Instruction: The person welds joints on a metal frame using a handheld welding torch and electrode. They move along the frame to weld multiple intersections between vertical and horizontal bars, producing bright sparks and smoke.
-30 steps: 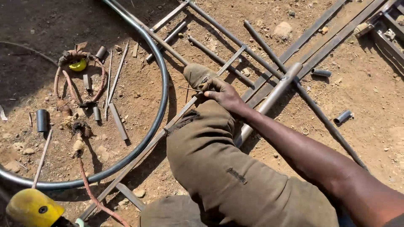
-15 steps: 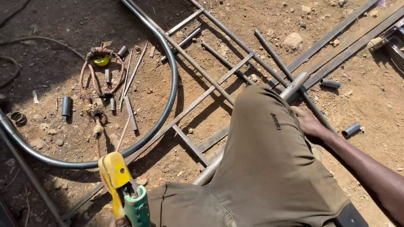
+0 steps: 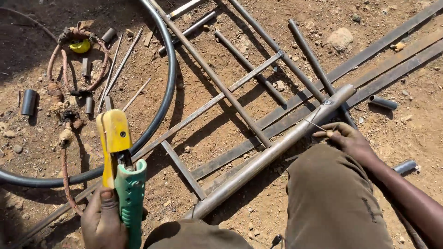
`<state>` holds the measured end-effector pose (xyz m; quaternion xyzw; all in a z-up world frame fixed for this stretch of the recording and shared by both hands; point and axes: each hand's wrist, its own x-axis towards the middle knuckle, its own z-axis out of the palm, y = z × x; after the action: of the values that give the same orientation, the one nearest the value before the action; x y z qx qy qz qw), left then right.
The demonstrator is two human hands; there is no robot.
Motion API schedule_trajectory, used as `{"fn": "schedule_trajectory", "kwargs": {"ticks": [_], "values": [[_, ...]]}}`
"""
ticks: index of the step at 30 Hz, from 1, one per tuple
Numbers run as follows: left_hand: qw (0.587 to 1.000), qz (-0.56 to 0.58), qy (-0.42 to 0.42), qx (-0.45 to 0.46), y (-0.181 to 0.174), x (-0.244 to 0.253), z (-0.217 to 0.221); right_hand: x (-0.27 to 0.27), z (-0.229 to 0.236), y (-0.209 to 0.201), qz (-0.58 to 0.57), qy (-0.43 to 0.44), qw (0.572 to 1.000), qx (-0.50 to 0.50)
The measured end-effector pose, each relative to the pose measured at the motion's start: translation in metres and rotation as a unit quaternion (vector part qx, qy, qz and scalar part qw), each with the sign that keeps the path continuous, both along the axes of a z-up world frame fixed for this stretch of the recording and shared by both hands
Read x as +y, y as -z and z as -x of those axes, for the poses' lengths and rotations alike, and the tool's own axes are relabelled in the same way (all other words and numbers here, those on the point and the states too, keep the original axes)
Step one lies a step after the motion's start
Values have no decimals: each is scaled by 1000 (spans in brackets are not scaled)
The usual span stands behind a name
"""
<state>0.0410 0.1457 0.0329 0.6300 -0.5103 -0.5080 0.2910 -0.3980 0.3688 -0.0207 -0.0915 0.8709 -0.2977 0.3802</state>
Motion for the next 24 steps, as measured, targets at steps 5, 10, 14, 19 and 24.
{"fn": "schedule_trajectory", "kwargs": {"ticks": [5,10,14,19,24], "values": [[990,12,128,-52,60,-7,68,-142,70,33,142,-143,978,-56],[983,-49,125,-128,55,14,124,-244,92,87,63,-331,941,-11],[996,13,79,-31,77,28,145,-287,69,109,76,-426,901,33],[1000,-12,13,-9,125,62,188,-276,82,156,108,-414,903,29],[994,20,12,-102,167,87,208,-254,101,154,62,-367,924,86]]}}
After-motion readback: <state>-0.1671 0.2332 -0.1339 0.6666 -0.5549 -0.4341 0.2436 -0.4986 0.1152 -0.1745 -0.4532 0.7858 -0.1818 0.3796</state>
